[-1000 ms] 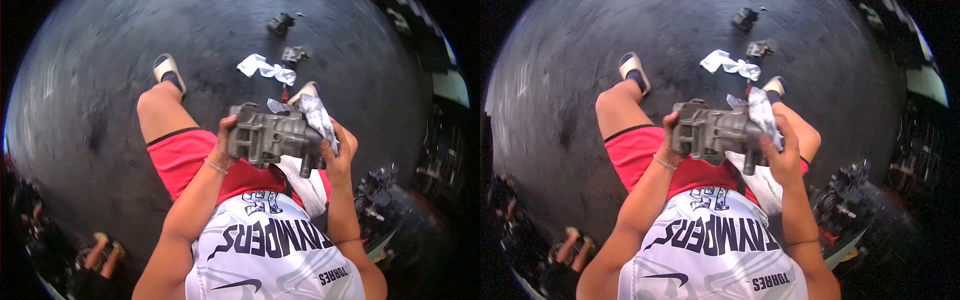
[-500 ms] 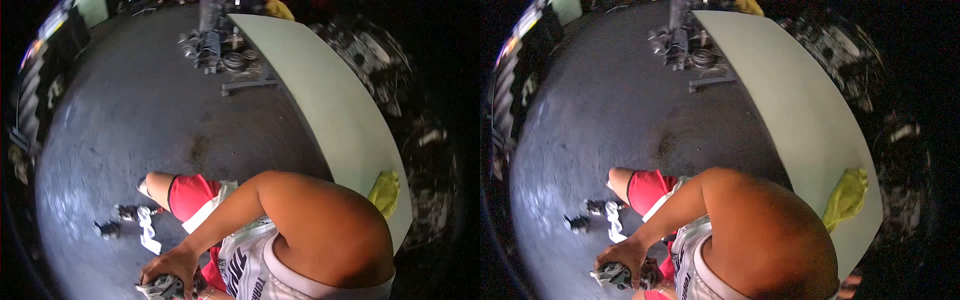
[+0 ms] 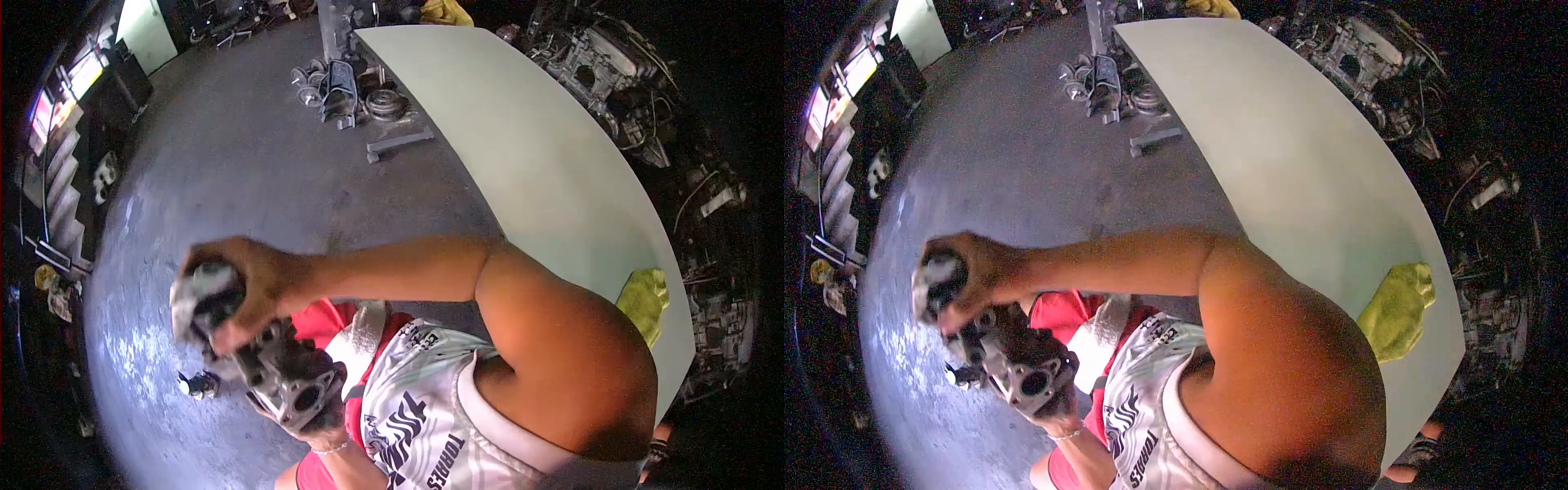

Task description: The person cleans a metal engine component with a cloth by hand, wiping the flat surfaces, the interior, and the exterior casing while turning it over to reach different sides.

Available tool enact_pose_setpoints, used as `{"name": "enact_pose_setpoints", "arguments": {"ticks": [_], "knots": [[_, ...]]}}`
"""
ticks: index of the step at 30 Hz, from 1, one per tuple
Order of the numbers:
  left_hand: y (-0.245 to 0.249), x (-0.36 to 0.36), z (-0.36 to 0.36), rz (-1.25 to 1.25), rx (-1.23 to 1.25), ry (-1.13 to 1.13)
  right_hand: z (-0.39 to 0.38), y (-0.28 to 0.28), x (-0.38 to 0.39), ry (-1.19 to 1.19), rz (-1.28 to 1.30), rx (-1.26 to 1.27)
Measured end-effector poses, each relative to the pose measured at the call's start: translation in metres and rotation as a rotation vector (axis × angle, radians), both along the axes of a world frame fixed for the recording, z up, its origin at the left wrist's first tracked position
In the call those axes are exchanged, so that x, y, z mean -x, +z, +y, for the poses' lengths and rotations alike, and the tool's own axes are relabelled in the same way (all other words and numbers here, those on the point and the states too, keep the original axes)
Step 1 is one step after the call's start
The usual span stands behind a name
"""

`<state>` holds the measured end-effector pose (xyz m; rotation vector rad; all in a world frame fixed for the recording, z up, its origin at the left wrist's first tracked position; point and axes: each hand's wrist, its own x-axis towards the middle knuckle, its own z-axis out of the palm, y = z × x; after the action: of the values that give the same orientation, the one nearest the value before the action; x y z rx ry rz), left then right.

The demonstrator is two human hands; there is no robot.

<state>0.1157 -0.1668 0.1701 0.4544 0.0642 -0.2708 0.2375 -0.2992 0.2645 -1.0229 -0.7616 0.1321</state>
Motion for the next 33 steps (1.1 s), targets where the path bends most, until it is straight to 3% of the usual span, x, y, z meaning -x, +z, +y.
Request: {"name": "enact_pose_setpoints", "arguments": {"ticks": [1,4,5,7,9,11,12,15,16,19,24,26,27,28,29,33], "knots": [[0.019,0.001,-0.01,0.03,0.035,-0.036,-0.005,-0.001,-0.004,-0.064,0.013,0.009],[-0.03,0.0,0.009,0.12,0.223,-0.132,-0.02,0.003,-0.008,0.031,0.084,0.072],[-0.052,0.002,0.016,0.074,0.058,-0.021,-0.02,-0.001,-0.012,0.095,0.047,0.064],[-0.063,0.002,0.018,-0.072,-0.23,0.108,-0.026,0.005,-0.01,0.006,-0.224,0.442],[-0.039,0.006,0.006,-0.286,-0.437,0.1,-0.02,0.004,-0.01,-0.003,-0.577,0.698],[-0.078,-0.014,0.021,-0.451,-0.844,0.265,-0.012,0.011,-0.007,0.018,-0.659,0.953],[-0.072,-0.026,0.016,-0.588,-0.98,0.27,-0.011,0.021,-0.002,0.045,-0.659,1.103],[-0.064,-0.029,0.015,-0.91,-1.404,0.372,0.006,0.01,-0.025,0.141,-0.742,1.062],[-0.069,-0.027,0.023,-0.908,-1.463,0.38,0.009,-0.002,-0.037,0.114,-0.773,1.065],[-0.088,-0.045,0.042,-0.739,-1.313,0.311,-0.007,-0.011,-0.073,-0.05,-0.858,0.86],[-0.11,-0.125,0.0,-0.09,-0.387,0.041,-0.068,-0.005,-0.104,-0.166,-0.865,0.824],[-0.118,-0.15,0.006,0.081,-0.563,0.014,-0.077,-0.02,-0.134,-0.224,-0.889,0.944],[-0.092,-0.152,0.032,0.291,-0.345,-0.059,-0.057,-0.013,-0.126,-0.218,-0.879,0.947],[-0.073,-0.151,0.031,0.381,-0.544,0.078,-0.071,-0.006,-0.124,-0.148,-0.774,1.076],[-0.081,-0.149,0.059,0.281,-0.482,0.022,-0.075,-0.011,-0.125,-0.145,-0.724,1.183],[-0.09,-0.094,0.178,0.321,-0.849,0.153,-0.093,-0.076,-0.138,-0.312,-0.692,1.476]]}}
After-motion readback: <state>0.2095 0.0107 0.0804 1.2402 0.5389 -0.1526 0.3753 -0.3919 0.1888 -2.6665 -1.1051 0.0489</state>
